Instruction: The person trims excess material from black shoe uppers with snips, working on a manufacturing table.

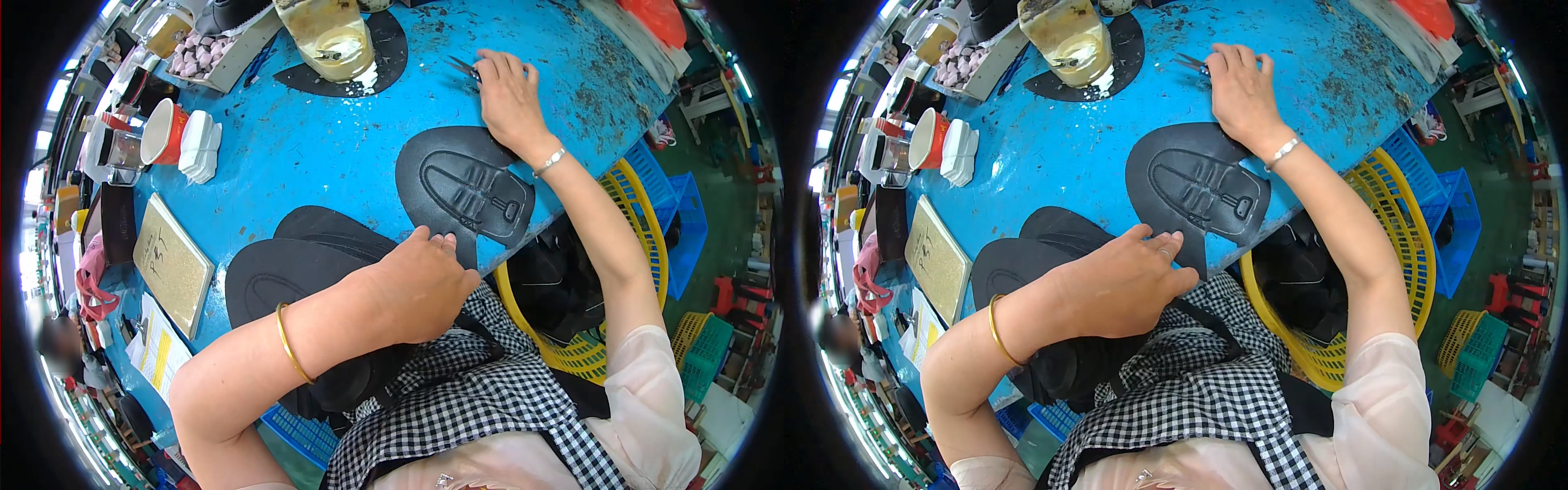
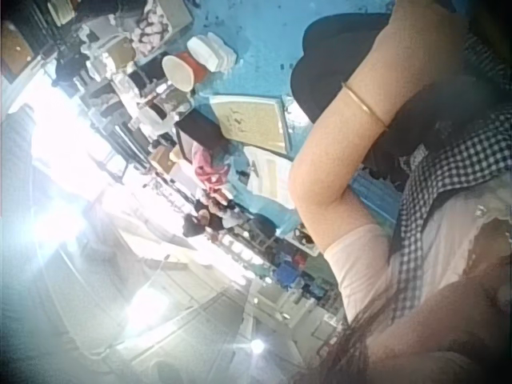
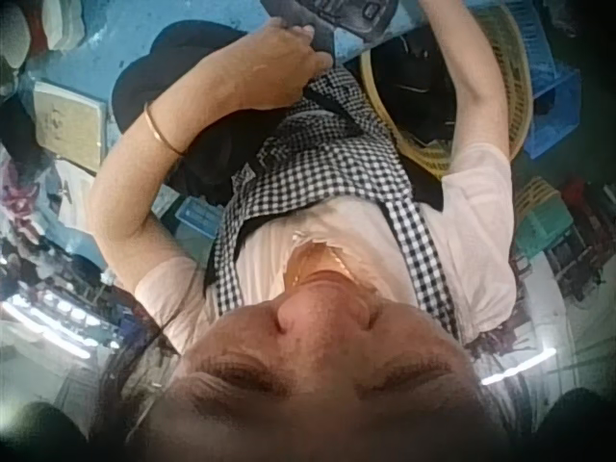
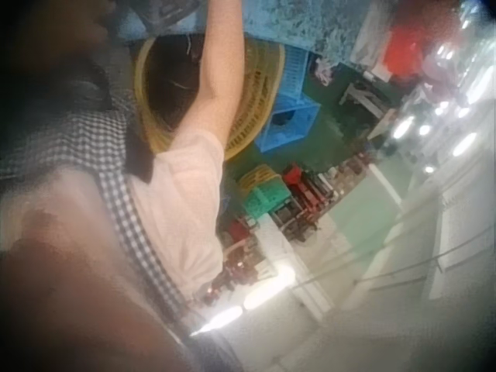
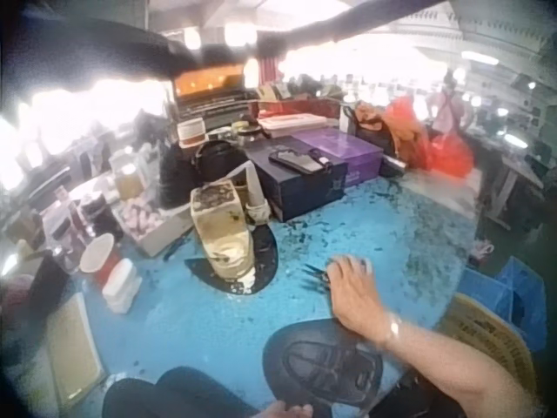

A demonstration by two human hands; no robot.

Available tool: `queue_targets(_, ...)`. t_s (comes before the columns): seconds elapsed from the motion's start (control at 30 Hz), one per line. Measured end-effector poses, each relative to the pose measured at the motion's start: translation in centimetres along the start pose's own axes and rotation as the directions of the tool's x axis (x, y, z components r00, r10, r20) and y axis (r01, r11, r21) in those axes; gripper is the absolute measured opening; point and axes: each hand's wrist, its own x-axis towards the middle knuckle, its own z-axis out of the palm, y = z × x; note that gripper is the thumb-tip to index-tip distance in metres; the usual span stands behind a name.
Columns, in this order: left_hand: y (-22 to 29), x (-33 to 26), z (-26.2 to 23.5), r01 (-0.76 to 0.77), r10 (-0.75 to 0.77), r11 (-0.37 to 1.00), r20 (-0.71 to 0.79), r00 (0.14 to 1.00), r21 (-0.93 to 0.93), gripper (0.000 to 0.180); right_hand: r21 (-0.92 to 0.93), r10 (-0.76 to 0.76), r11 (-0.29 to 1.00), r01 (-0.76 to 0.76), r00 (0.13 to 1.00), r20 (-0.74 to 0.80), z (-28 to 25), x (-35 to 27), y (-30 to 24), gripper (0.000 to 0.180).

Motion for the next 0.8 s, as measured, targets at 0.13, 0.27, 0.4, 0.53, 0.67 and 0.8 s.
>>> queue_targets(0.13,0.0,-0.2,1.1,0.014,-0.015,1.0,-0.038,0.999,-0.025,0.03,0.402,-0.085,0.915,-0.031,0.96,0.266,-4.6,-2.6,-3.3,0.025)
queue_targets(0.27,-0.1,-0.4,0.8,-0.007,0.006,1.0,-0.045,0.999,-0.019,0.03,0.493,-0.073,0.859,-0.137,0.921,0.383,-7.0,-5.6,-2.8,0.043)
queue_targets(0.4,-0.5,-0.6,0.1,-0.027,0.025,0.999,-0.048,0.999,-0.036,0.029,0.381,0.055,0.911,-0.158,0.962,0.268,-6.3,-5.5,-4.2,0.046)
queue_targets(0.53,-0.8,-0.4,0.4,-0.046,0.043,0.998,-0.058,0.997,-0.052,0.03,0.39,0.079,0.901,-0.188,0.957,0.278,-4.4,-5.8,-3.3,0.041)
queue_targets(0.67,-0.6,-0.5,0.5,-0.011,0.009,0.997,-0.026,1.0,-0.07,0.031,0.564,-0.099,0.803,-0.193,0.89,0.445,-6.9,-6.0,-2.2,0.038)
queue_targets(0.8,-0.4,-0.2,0.2,-0.012,0.013,0.997,0.013,1.0,-0.073,0.031,0.454,0.102,0.859,-0.236,0.949,0.299,-5.5,-6.0,-3.9,0.037)
